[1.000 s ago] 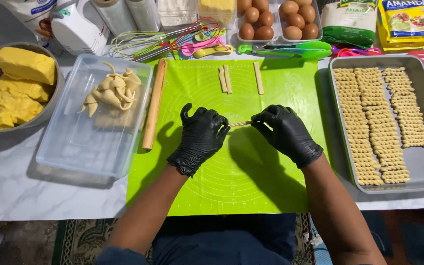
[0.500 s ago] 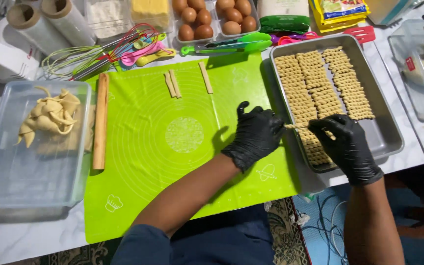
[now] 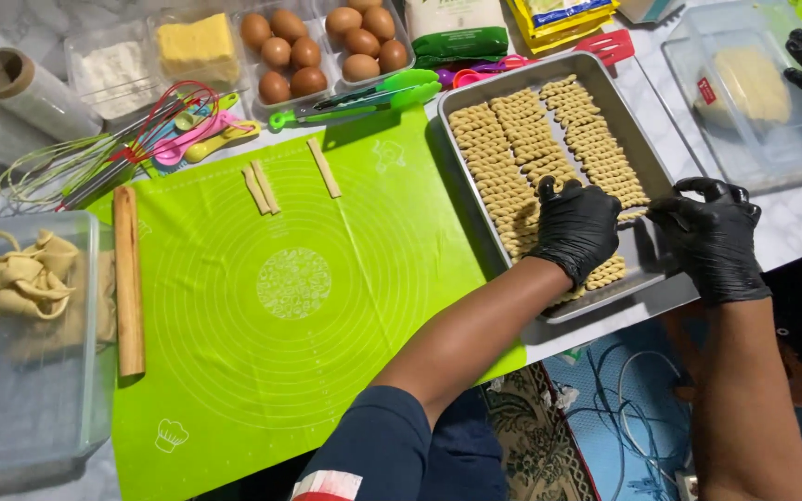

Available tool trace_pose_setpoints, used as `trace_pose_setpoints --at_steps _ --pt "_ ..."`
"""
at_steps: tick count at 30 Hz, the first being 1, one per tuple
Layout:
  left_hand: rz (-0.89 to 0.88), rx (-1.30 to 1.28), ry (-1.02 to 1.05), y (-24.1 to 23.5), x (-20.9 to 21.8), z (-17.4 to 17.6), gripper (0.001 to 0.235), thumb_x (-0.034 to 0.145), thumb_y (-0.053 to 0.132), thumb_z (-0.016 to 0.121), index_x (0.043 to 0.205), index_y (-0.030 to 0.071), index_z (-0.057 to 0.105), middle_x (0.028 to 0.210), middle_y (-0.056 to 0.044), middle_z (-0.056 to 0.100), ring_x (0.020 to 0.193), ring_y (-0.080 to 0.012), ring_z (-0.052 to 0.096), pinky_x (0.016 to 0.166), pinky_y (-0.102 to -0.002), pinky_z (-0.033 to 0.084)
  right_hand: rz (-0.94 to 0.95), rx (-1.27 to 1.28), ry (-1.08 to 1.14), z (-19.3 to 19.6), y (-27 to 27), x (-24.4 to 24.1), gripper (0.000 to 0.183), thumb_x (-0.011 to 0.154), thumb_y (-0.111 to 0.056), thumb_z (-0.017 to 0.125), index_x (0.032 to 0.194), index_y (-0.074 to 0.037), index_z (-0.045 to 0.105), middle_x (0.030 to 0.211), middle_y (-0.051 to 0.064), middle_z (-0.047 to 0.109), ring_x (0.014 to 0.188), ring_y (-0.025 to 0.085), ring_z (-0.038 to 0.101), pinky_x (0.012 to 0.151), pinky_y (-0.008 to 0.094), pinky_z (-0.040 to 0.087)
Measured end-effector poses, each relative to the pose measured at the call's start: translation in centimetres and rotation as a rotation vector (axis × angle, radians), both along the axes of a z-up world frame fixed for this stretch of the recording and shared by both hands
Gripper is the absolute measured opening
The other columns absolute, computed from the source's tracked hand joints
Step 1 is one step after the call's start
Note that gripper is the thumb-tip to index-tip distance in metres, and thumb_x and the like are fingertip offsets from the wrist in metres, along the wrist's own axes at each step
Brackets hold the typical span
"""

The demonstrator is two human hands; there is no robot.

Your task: The person shapes small pieces of dough into thin, twisted ropes on a green silicone mat. They roll the dough with gloved hands, twist it, and then place the finished pieces onto a metal baking tray.

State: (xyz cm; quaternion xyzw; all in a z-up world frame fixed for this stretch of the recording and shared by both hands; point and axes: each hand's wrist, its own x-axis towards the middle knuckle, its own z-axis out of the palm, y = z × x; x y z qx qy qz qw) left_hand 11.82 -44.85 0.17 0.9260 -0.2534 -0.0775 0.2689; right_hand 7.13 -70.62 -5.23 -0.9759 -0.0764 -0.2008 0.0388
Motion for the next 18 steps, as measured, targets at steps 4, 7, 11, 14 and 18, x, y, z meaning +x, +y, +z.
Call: trace_pose_setpoints --at_steps 4,7,11,14,18 --pt "0.012 0.043 -0.055 -2.5 0.5 -1.1 0.024 0.064 0.01 0.065 0.075 0.029 0.076 0.081 0.004 0.072 0.105 -0.0283 0.065 0.113 -0.063 0.027 -0.035 -0.128 -0.093 0.5 0.5 0.2 0.024 0.087 -0.039 0.085 0.11 -0.038 0.078 0.135 0.0 0.072 0.127 0.021 0.066 0.096 0.046 0.034" --pt "0.006 0.079 -0.044 -2.9 0.5 -0.9 0.024 0.064 0.007 0.063 0.071 0.028 0.073 0.081 0.004 0.071 0.107 -0.028 0.063 0.116 -0.063 0.025 0.011 -0.095 -0.171 2.8 2.8 0.0 0.026 0.08 -0.029 0.078 0.106 -0.032 0.08 0.129 0.003 0.074 0.119 0.021 0.07 0.094 0.045 0.035" --pt "0.042 0.099 -0.071 -3.7 0.9 -2.3 0.023 0.068 0.006 0.064 0.068 0.027 0.073 0.081 0.004 0.07 0.106 -0.0271 0.063 0.116 -0.062 0.026 0.062 -0.107 -0.205 2.9 3.3 0.4 0.019 0.082 -0.029 0.077 0.101 -0.028 0.081 0.116 0.002 0.076 0.119 0.02 0.074 0.097 0.043 0.037" --pt "0.066 0.1 -0.113 -4.5 1.1 -4.0 0.025 0.066 0.003 0.062 0.06 0.026 0.068 0.074 0.006 0.067 0.103 -0.0269 0.062 0.114 -0.062 0.028 0.053 -0.162 -0.211 2.5 3.0 0.7 0.014 0.083 -0.032 0.077 0.096 -0.031 0.08 0.109 -0.005 0.076 0.118 0.018 0.075 0.099 0.042 0.039" --pt "0.065 0.125 -0.119 -5.5 1.7 -5.2 0.025 0.07 0.003 0.06 0.06 0.026 0.066 0.074 0.005 0.066 0.103 -0.0261 0.061 0.116 -0.062 0.027 -0.037 -0.179 -0.059 2.3 2.2 0.8 0.023 0.082 -0.044 0.075 0.1 -0.031 0.08 0.132 0.004 0.072 0.12 0.032 0.065 0.097 0.048 0.039"
